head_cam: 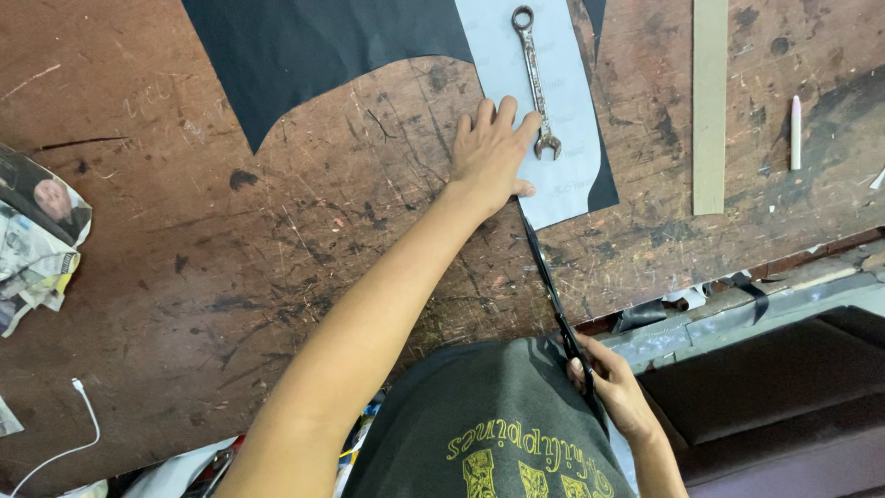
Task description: The person marks lines on a piece of black material using a ruler and a white marking tool, then uses shears to cut out a pattern, using a template weighted down by a wrench and another object to guide the final shape.
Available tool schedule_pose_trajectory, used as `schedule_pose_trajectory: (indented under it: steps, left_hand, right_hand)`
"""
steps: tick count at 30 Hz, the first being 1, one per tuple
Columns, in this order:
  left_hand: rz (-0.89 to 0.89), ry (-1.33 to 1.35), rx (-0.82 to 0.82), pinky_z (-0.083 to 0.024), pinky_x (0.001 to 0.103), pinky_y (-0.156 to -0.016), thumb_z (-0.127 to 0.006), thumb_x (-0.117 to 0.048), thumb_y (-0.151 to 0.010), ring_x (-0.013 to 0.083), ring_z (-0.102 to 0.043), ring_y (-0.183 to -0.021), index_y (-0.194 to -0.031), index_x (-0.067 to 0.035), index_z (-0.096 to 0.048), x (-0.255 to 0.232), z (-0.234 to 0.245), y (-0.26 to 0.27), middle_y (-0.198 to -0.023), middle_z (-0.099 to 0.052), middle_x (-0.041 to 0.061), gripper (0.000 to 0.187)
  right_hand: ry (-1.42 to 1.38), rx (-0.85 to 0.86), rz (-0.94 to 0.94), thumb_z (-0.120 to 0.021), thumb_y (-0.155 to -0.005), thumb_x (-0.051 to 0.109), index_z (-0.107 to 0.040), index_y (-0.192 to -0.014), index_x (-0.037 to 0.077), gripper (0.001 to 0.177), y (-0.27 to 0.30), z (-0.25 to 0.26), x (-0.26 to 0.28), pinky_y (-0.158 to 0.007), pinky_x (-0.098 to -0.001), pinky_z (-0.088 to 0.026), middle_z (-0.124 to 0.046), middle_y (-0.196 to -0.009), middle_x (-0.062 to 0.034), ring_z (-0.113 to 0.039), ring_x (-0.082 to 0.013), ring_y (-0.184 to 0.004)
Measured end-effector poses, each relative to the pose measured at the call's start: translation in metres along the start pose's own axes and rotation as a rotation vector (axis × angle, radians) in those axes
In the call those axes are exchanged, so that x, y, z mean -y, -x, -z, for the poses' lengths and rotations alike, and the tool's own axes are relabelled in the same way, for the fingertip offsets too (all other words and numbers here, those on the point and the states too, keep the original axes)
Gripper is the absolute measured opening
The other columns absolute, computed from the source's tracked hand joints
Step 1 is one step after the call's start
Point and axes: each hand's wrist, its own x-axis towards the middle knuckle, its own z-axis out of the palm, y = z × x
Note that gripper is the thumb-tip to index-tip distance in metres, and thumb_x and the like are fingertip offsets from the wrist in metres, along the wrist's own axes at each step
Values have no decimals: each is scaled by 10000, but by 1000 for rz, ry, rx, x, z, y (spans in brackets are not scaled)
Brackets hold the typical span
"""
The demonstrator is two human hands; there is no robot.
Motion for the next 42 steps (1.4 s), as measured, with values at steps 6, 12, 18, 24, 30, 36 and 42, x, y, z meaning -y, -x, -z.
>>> schedule_pose_trajectory:
  steps: [6, 12, 18, 24, 30, 36, 42]
  left_hand:
    - [-3, -21, 9, -401, 474, -1013, -961, -493, -530, 295, -425, -1268, -1408, -211, -497, -1, -1, -2, -1341, -482, 75, 1032]
    - [8, -14, 15, -395, 475, -1020, -962, -481, -522, 292, -415, -1277, -1403, -217, -500, -3, 1, -2, -1337, -482, 69, 1030]
    - [-3, 40, -5, -404, 487, -963, -960, -399, -546, 294, -427, -1247, -1370, -184, -537, -1, 4, -4, -1312, -498, 88, 951]
    - [-21, 94, -78, -421, 474, -1006, -891, -235, -697, 280, -488, -1222, -1296, -168, -659, 17, 10, -16, -1254, -575, 75, 645]
    - [-35, 63, -53, -400, 487, -1041, -904, -211, -633, 284, -476, -1229, -1292, -155, -653, 16, 14, -26, -1269, -560, 84, 707]
    - [-25, 54, -9, -420, 474, -1008, -896, -200, -657, 285, -480, -1220, -1307, -156, -644, 14, 20, -25, -1251, -561, 81, 699]
    - [-49, 42, -48, -438, 459, -929, -878, -159, -660, 290, -512, -1168, -1244, -168, -691, 17, 18, -26, -1190, -587, 74, 613]
  right_hand:
    - [-22, 14, 18, -693, -905, 199, -684, -1354, 46, 474, -1, 1, -1, -619, -233, -403, -576, -742, 22, -485, -88, -667]
    - [-18, 12, 39, -703, -904, 205, -693, -1314, 24, 449, -7, 2, 1, -614, -241, -432, -608, -746, 3, -519, -94, -661]
    - [-15, 14, 54, -699, -906, 203, -693, -1318, 23, 450, -11, 0, 8, -606, -246, -430, -611, -733, -8, -520, -100, -652]
    - [5, 40, 87, -678, -930, 203, -708, -1304, 11, 421, -12, -4, 20, -616, -246, -444, -587, -716, -9, -525, -102, -649]
    - [15, 50, 76, -672, -922, 190, -702, -1314, 17, 430, -20, -3, 29, -618, -242, -446, -589, -725, 4, -529, -99, -650]
    - [2, 36, 44, -672, -925, 178, -705, -1313, 16, 422, -25, -5, 34, -594, -251, -432, -582, -703, -8, -518, -105, -635]
    - [39, 52, 45, -660, -930, 172, -702, -1312, 11, 417, -25, -4, 37, -600, -250, -456, -605, -701, -14, -536, -108, -630]
